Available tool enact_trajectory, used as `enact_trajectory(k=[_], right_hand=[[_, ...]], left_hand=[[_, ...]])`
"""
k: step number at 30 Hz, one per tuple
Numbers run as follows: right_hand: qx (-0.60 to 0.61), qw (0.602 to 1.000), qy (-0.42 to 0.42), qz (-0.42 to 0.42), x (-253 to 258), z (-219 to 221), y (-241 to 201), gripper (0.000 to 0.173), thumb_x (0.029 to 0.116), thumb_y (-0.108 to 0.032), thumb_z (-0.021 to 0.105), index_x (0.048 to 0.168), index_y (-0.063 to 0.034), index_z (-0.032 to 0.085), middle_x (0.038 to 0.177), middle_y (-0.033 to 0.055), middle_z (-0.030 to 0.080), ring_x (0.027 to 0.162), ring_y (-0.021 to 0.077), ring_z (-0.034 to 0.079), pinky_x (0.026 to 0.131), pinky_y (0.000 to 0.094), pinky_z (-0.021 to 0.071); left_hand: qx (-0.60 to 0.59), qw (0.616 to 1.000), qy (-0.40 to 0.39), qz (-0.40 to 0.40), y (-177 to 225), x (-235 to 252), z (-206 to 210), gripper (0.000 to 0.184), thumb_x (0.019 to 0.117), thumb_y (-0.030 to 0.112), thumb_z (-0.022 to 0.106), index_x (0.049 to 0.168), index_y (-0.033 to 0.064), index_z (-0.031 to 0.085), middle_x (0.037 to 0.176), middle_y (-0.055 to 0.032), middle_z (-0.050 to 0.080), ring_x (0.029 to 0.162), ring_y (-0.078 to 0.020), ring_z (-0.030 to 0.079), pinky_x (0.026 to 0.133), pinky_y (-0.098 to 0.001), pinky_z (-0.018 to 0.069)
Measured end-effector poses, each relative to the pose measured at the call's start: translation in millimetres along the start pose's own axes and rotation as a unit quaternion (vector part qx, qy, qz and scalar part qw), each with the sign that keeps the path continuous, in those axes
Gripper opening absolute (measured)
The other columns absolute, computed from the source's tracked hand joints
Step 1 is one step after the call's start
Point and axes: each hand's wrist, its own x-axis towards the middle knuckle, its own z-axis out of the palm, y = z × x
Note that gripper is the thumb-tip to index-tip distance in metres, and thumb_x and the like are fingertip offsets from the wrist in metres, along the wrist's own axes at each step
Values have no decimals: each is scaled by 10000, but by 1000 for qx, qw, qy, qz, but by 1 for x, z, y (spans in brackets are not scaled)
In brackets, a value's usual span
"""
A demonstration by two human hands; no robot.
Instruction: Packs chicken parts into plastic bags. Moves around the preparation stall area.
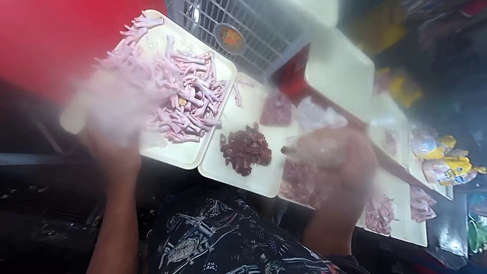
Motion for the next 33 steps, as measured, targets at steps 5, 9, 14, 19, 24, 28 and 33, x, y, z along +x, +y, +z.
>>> enact_trajectory(k=[5, 9, 14, 19, 24, 28, 33], right_hand=[[117, 992, 40, 17, -6, -5, -7, 337, 1133, -257, 312, 1265, -68, 557, 1043, 87, 707, 954, 207, 723, 864, 452, 623], [258, 962, 21, 82, -10, 3, 20, 476, 1131, -411, 237, 1312, -87, 536, 1119, 113, 695, 1043, 248, 699, 913, 512, 593], [446, 876, -23, 181, -14, 20, 42, 715, 1057, -641, 209, 1292, -70, 569, 1188, 181, 673, 1125, 326, 662, 954, 600, 545], [448, 874, -93, 161, -45, 10, 92, 437, 1055, -527, 421, 1224, -200, 657, 1125, 0, 727, 1077, 129, 689, 935, 392, 585], [464, 824, -14, 326, -37, 39, 104, 545, 1086, -510, 332, 1269, -61, 581, 1130, 174, 706, 1039, 309, 711, 887, 539, 604], [395, 849, -48, 349, -54, 87, 110, 643, 1090, -566, 256, 1472, -75, 416, 1367, 200, 596, 1238, 338, 613, 1019, 563, 528], [256, 912, -142, 286, -63, 157, 109, 500, 1098, -322, 469, 1544, -160, 314, 1303, 123, 633, 1146, 236, 664, 953, 477, 585]], left_hand=[[33, 999, -36, -2, 9, -2, 1, 780, 953, 413, 712, 1545, 39, 371, 1494, -344, 384, 1370, -509, 420, 1114, -645, 366], [44, 998, -21, 26, 10, 4, -4, 328, 1035, 234, 577, 1247, -8, 643, 1286, -286, 566, 1219, -440, 552, 1049, -585, 430], [-129, 982, 69, 119, 38, -5, -5, 235, 1013, 151, 600, 1174, -19, 625, 1281, -162, 565, 1229, -208, 554, 1039, -338, 482], [-256, 957, -7, 135, 75, -23, 22, 209, 1002, 84, 605, 1189, -7, 621, 1307, -121, 577, 1244, -164, 570, 1045, -341, 509], [-337, 939, -36, 63, 80, -35, 40, 215, 993, 94, 644, 1197, 30, 622, 1296, -50, 584, 1199, -91, 589, 1001, -297, 543], [-352, 916, -159, 106, 113, -64, 65, 209, 952, 74, 654, 1147, 1, 643, 1251, -129, 621, 1208, -194, 598, 1034, -405, 528], [-80, 889, -358, 273, 152, -84, 91, 316, 1001, 239, 601, 1297, 157, 676, 1293, -91, 673, 1290, -287, 583, 1142, -540, 402]])
